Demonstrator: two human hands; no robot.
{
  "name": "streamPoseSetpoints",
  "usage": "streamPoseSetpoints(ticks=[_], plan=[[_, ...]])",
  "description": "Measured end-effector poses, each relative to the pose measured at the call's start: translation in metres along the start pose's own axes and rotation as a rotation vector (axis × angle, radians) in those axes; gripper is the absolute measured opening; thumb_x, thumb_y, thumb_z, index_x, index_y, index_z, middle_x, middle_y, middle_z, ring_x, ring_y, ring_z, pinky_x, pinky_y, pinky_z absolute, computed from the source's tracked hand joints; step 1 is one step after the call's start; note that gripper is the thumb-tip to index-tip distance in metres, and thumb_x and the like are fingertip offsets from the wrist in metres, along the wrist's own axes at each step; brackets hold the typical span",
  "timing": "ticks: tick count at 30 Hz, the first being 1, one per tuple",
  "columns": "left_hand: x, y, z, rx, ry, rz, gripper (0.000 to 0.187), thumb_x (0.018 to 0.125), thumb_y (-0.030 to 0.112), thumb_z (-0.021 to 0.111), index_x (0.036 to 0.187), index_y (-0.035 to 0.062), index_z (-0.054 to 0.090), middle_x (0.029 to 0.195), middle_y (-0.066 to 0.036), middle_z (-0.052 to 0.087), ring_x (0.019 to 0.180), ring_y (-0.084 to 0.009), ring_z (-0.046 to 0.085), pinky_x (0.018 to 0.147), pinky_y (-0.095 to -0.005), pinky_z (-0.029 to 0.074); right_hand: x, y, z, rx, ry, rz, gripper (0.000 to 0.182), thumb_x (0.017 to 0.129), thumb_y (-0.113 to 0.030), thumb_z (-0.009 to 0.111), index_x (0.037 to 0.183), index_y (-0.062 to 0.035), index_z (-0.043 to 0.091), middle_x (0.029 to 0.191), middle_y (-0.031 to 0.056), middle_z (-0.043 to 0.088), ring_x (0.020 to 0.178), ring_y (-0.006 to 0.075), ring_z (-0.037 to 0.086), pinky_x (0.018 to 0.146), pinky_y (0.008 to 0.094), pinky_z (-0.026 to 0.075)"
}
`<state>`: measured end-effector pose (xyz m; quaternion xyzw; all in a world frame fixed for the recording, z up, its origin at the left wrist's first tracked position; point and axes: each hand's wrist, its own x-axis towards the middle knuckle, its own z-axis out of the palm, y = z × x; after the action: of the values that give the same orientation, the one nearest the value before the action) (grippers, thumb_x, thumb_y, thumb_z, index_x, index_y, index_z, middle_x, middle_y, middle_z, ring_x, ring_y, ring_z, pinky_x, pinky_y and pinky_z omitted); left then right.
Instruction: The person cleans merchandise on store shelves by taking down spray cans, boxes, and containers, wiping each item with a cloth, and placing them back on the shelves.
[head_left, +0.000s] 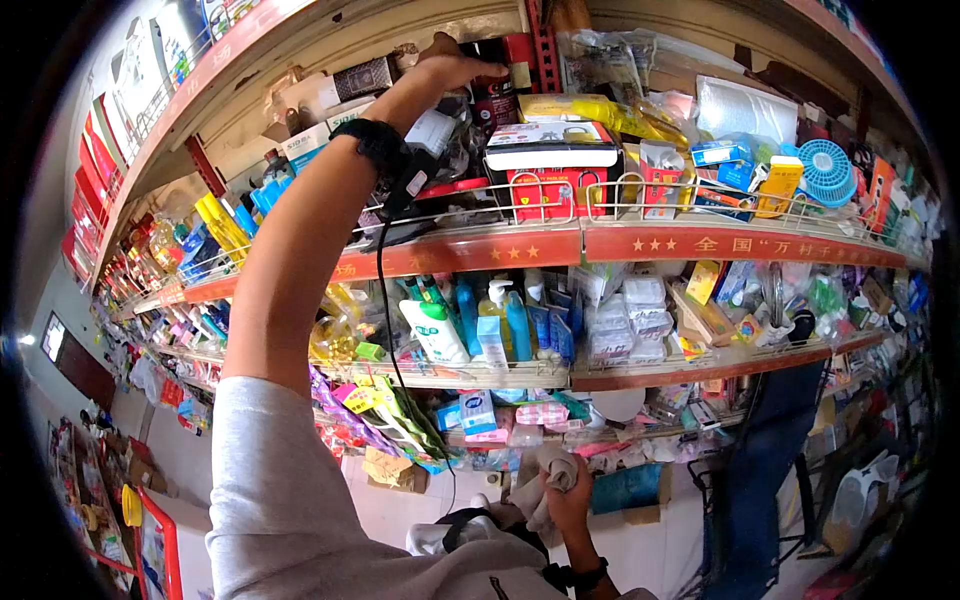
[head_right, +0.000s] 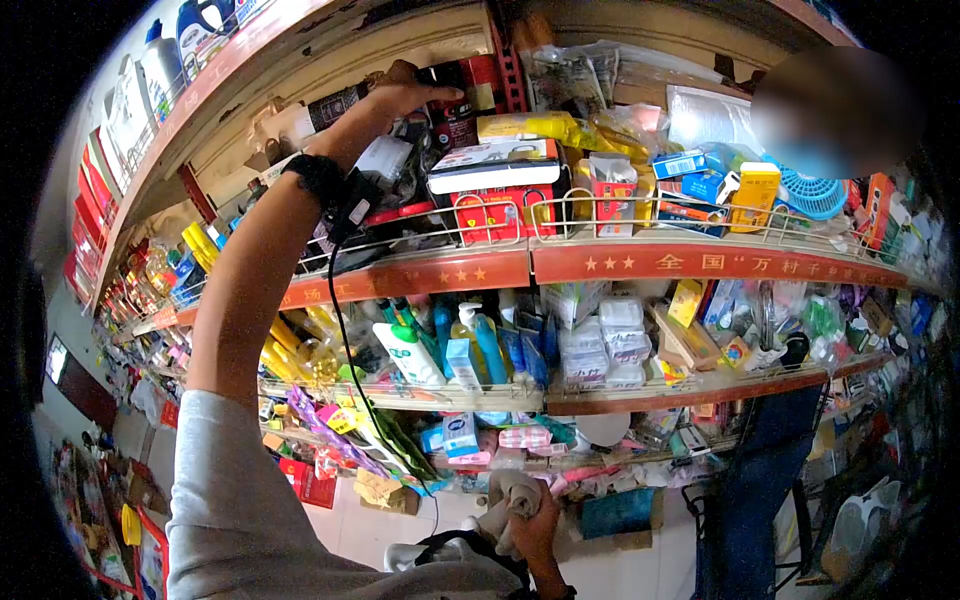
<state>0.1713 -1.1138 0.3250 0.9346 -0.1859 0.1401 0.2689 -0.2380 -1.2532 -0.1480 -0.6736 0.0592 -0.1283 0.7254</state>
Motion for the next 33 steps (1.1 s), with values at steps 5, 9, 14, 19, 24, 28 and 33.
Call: streamPoseSetpoints(ticks=[5, 9, 14, 19, 24, 28, 33], plan=[[-0.042, 0.018, -0.010, -0.223, -0.066, 0.093, 0.071, 0.075, 0.043, 0.081, 0.127, 0.0015, 0.056, 0.127, -0.013, 0.059, 0.111, -0.0255, 0.059, 0.087, -0.0357, 0.053, 0.003, 0.012, 0.009, -0.020, -0.047, 0.023, 0.035, 0.079, -0.008, 0.074, 0.109, 0.0006, 0.059, 0.100, 0.0106, 0.064, 0.095, 0.0177, 0.061, 0.084, 0.0331, 0.049], [-0.065, -0.011, -0.018, 0.041, 0.471, 0.352, 0.062, 0.079, 0.041, 0.076, 0.126, 0.0051, 0.058, 0.122, -0.016, 0.063, 0.114, -0.0293, 0.059, 0.093, -0.0390, 0.048, -0.001, 0.019, 0.014, -0.061, -0.089, 0.028, 0.033, 0.079, -0.007, 0.074, 0.107, -0.0003, 0.060, 0.100, 0.0102, 0.065, 0.093, 0.0186, 0.062, 0.083, 0.0333, 0.049], [-0.243, 0.000, -0.012, -0.002, 0.525, 0.539, 0.022, 0.083, 0.009, 0.068, 0.103, 0.0003, 0.064, 0.102, -0.014, 0.067, 0.093, -0.0269, 0.063, 0.086, -0.0340, 0.048, -0.011, 0.025, 0.028, -0.196, -0.090, 0.061, 0.034, 0.081, -0.011, 0.072, 0.111, -0.0004, 0.060, 0.103, 0.0121, 0.066, 0.095, 0.0216, 0.063, 0.085, 0.0354, 0.049], [-0.387, -0.069, 0.045, -0.193, 0.076, 0.354, 0.016, 0.079, 0.001, 0.066, 0.095, -0.0014, 0.065, 0.092, -0.015, 0.066, 0.088, -0.0278, 0.063, 0.081, -0.0349, 0.048, -0.012, 0.031, 0.058, -0.216, -0.468, 0.119, 0.060, 0.077, -0.017, 0.068, 0.131, -0.0007, 0.049, 0.121, 0.0166, 0.061, 0.113, 0.0258, 0.058, 0.099, 0.0385, 0.045], [-0.516, -0.164, 0.090, -0.590, -0.079, -0.258, 0.010, 0.092, 0.000, 0.059, 0.100, -0.0029, 0.064, 0.099, -0.009, 0.067, 0.095, -0.0158, 0.062, 0.086, -0.0290, 0.048, 0.002, 0.011, 0.125, -0.461, -0.769, -0.067, 0.040, 0.072, -0.011, 0.067, 0.111, -0.0038, 0.062, 0.093, 0.0196, 0.068, 0.083, 0.0327, 0.067, 0.073, 0.0424, 0.052], [-0.604, -0.212, 0.081, -0.602, -0.083, -0.475, 0.013, 0.095, 0.005, 0.056, 0.105, -0.0014, 0.062, 0.101, -0.010, 0.066, 0.097, -0.0172, 0.062, 0.088, -0.0307, 0.047, -0.005, 0.024, 0.194, -0.674, -1.026, -0.190, 0.037, 0.067, -0.014, 0.069, 0.101, -0.0028, 0.061, 0.088, 0.0206, 0.067, 0.083, 0.0374, 0.065, 0.072, 0.0474, 0.050], [-0.689, -0.254, 0.069, -0.676, -0.069, -0.672, 0.015, 0.096, 0.011, 0.056, 0.104, 0.0003, 0.063, 0.099, -0.010, 0.066, 0.096, -0.0186, 0.062, 0.082, -0.0318, 0.049, -0.051, 0.038, 0.273, -0.569, -1.180, -0.400, 0.033, 0.066, -0.019, 0.068, 0.093, -0.0006, 0.064, 0.084, 0.0209, 0.067, 0.083, 0.0413, 0.064, 0.074, 0.0494, 0.050]])
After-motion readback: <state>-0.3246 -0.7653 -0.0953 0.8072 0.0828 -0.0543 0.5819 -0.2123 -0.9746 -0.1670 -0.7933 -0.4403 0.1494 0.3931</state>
